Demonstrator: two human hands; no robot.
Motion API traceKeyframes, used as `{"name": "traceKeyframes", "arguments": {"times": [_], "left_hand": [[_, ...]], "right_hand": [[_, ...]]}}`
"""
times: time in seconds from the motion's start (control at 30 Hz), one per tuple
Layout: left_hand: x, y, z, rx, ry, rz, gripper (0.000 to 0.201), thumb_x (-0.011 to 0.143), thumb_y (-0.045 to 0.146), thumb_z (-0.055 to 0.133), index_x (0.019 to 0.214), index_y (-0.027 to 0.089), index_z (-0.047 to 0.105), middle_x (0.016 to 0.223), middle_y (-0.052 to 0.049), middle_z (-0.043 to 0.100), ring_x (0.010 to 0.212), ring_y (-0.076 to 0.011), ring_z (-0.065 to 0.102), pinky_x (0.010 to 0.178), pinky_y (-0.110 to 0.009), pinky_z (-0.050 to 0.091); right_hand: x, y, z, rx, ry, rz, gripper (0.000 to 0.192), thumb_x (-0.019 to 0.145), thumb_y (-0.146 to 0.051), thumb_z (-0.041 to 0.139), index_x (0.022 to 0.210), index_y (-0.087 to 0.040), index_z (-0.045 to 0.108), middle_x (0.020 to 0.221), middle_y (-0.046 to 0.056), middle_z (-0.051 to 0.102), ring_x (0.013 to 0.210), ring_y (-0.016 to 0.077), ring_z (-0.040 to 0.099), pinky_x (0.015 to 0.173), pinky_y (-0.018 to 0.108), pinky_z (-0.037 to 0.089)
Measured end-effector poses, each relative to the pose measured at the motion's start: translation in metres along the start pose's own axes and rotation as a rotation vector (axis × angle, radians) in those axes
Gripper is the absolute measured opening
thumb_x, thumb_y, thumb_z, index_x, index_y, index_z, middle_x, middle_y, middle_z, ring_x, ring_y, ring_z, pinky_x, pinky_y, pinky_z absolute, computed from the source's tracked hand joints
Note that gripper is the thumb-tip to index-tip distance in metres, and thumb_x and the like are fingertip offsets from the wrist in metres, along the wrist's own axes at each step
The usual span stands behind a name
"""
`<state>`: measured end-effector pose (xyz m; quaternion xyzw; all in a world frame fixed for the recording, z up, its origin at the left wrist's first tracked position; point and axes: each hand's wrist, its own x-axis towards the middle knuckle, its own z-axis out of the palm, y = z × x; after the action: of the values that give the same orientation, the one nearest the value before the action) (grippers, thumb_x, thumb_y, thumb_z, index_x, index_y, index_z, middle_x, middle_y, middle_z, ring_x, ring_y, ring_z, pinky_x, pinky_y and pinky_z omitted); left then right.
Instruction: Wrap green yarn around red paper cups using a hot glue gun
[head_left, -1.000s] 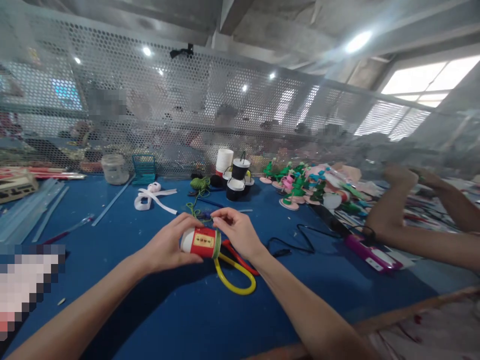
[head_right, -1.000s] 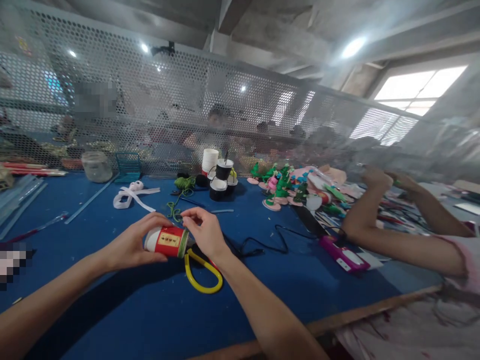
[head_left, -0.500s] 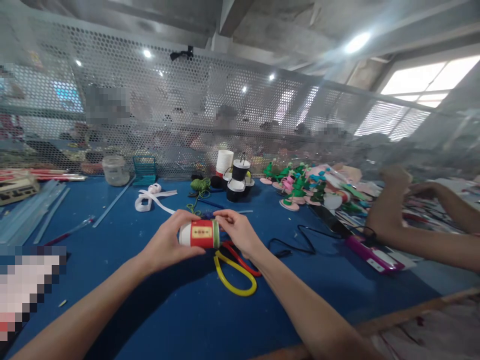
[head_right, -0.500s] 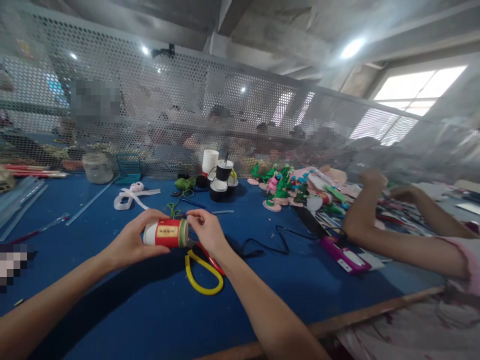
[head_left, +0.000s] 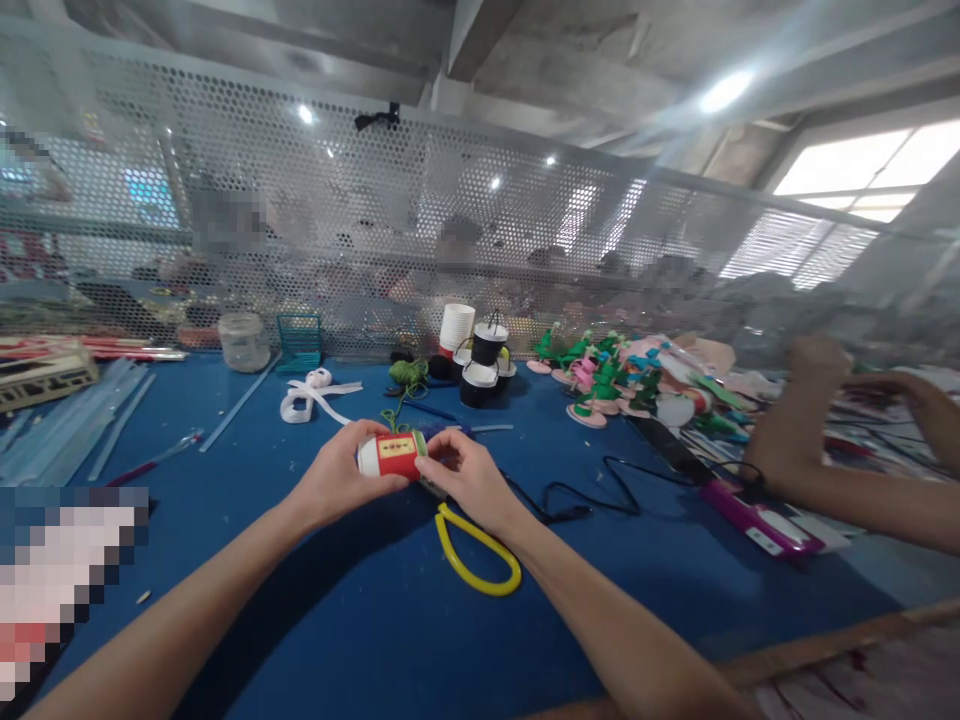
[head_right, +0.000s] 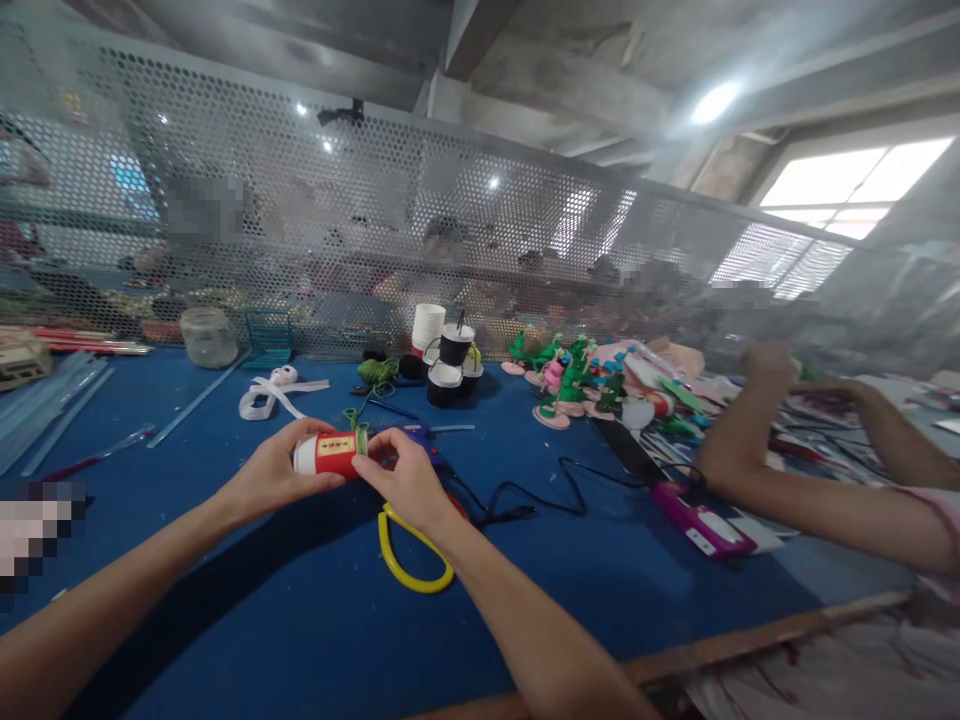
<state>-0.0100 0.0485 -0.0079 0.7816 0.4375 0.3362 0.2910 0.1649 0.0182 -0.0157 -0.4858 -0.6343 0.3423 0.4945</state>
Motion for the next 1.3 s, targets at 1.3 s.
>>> {"name": "traceKeyframes", "arguments": {"times": [1.3], "left_hand": [[0.004, 0.036, -0.060, 0.797, -0.267, -0.110, 0.075, 0.065, 0.064, 0.049, 0.118, 0.011, 0.046, 0.105, -0.018, 0.061, 0.092, -0.0309, 0.058, 0.072, -0.034, 0.042]], "right_hand": [[-0.005, 0.002, 0.006, 0.453, 0.007, 0.360, 0.058, 0.062, -0.036, 0.068, 0.111, -0.017, 0.042, 0.103, 0.007, 0.058, 0.085, 0.0183, 0.060, 0.071, 0.030, 0.049]]}}
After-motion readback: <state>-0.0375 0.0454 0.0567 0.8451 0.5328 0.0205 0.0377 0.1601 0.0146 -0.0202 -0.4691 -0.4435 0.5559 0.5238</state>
